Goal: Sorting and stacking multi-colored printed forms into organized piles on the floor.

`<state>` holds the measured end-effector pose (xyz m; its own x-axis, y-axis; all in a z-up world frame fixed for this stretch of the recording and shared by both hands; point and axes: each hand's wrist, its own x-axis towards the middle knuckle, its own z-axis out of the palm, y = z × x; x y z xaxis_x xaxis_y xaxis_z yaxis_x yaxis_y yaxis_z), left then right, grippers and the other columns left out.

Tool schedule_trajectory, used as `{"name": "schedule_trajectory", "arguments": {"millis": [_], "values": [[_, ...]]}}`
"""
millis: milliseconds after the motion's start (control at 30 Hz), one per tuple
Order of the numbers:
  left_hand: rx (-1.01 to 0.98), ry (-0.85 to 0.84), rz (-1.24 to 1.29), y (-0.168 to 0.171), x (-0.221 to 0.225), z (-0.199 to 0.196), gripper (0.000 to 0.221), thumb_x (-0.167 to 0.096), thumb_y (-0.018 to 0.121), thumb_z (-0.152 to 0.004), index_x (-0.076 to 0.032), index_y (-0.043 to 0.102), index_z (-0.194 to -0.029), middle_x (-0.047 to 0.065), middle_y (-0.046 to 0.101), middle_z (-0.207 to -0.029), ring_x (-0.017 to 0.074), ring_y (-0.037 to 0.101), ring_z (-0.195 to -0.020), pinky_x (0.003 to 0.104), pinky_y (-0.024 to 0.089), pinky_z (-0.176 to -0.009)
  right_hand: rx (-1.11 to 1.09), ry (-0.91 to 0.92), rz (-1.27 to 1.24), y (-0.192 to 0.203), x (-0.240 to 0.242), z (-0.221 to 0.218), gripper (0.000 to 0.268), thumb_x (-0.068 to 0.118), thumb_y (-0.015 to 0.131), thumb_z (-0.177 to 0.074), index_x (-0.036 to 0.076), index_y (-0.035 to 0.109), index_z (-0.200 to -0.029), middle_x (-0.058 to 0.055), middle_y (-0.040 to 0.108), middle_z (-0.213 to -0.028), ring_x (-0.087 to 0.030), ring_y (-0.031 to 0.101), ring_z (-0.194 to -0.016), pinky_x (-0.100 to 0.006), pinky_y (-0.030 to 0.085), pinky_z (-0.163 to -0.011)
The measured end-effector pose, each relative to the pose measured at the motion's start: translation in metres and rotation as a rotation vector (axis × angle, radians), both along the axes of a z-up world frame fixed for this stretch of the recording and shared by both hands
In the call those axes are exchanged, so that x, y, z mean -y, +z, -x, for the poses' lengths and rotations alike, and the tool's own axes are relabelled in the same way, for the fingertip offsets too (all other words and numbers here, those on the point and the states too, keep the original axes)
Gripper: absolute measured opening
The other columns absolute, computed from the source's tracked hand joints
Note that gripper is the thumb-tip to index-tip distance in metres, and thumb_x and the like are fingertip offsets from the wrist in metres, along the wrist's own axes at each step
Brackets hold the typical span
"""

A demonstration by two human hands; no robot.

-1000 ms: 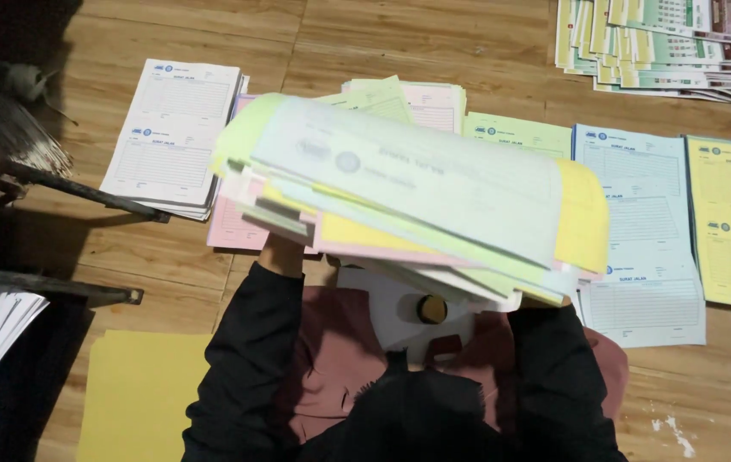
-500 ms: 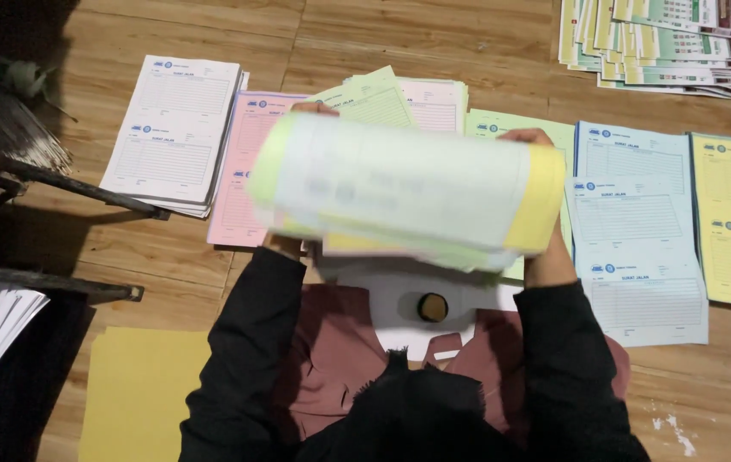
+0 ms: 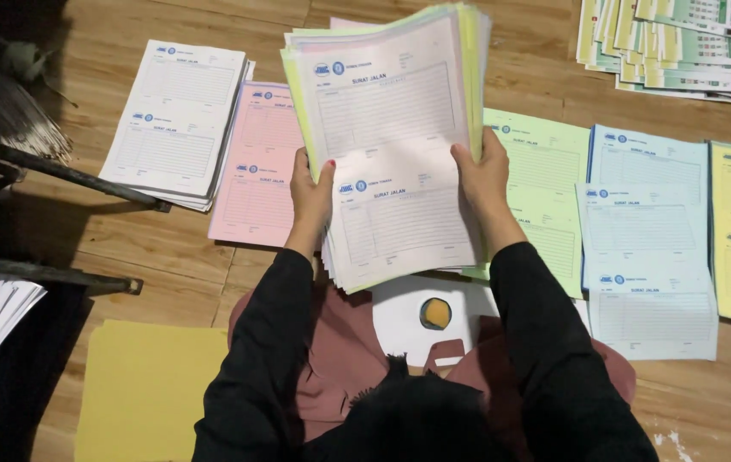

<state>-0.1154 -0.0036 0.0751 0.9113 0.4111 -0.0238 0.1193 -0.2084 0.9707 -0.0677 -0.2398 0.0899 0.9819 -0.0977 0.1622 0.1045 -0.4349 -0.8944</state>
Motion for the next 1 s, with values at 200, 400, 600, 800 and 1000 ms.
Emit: {"name": "schedule_trajectory", "arguments": {"millis": [200,400,600,800,1000], "values": [[-0.283,0.049,-0.041,-0.048,-0.025,-0.029,0.048,-0.025,0.055,-0.088,-0.005,0.037,-0.128,0.018,0.05,-0.123,0.0332,0.048,-0.114,0.047,0.044,-0.093,-0.251,0.179,0.119,-0.066,0.014,-0.076,0.043,0.034,0.072,-0.077,0.009,0.058,-0.109,-0.011,0.064,-0.093,-0.026,0.06,-0.09,-0.039,0.047,-0.077],[-0.483,0.039,0.048,-0.083,-0.028,-0.028,0.072,-0.031,0.057,-0.085,0.0,0.021,-0.138,0.021,0.038,-0.134,0.0351,0.035,-0.126,0.048,0.033,-0.102,-0.433,0.106,0.378,-0.097,0.001,-0.067,0.064,0.035,0.076,-0.073,-0.003,0.048,-0.116,-0.014,0.051,-0.098,-0.03,0.058,-0.092,-0.042,0.049,-0.074],[-0.441,0.236,0.291,-0.096,-0.027,-0.032,0.068,-0.02,0.065,-0.079,0.001,0.031,-0.134,0.021,0.046,-0.127,0.032,0.042,-0.121,0.043,0.039,-0.097,-0.495,0.058,0.465,-0.108,-0.002,-0.063,0.057,0.035,0.082,-0.063,0.0,0.056,-0.1,-0.015,0.057,-0.09,-0.035,0.059,-0.092,-0.047,0.048,-0.075],[-0.326,0.212,0.159,-0.085,-0.029,-0.025,0.06,-0.009,0.062,-0.079,-0.004,0.033,-0.131,0.019,0.055,-0.116,0.031,0.051,-0.112,0.042,0.044,-0.094,-0.521,0.044,0.349,-0.081,-0.018,-0.042,0.055,0.021,0.08,-0.065,-0.001,0.048,-0.104,-0.018,0.054,-0.096,-0.038,0.057,-0.096,-0.05,0.046,-0.079],[-0.19,0.145,-0.033,-0.042,-0.009,-0.026,0.054,-0.006,0.058,-0.082,-0.016,0.034,-0.13,0.014,0.058,-0.108,0.0309,0.056,-0.106,0.044,0.047,-0.089,-0.529,0.088,0.188,-0.068,-0.018,-0.008,0.047,0.017,0.071,-0.074,-0.004,0.05,-0.111,-0.025,0.058,-0.101,-0.042,0.055,-0.101,-0.051,0.045,-0.084]]}}
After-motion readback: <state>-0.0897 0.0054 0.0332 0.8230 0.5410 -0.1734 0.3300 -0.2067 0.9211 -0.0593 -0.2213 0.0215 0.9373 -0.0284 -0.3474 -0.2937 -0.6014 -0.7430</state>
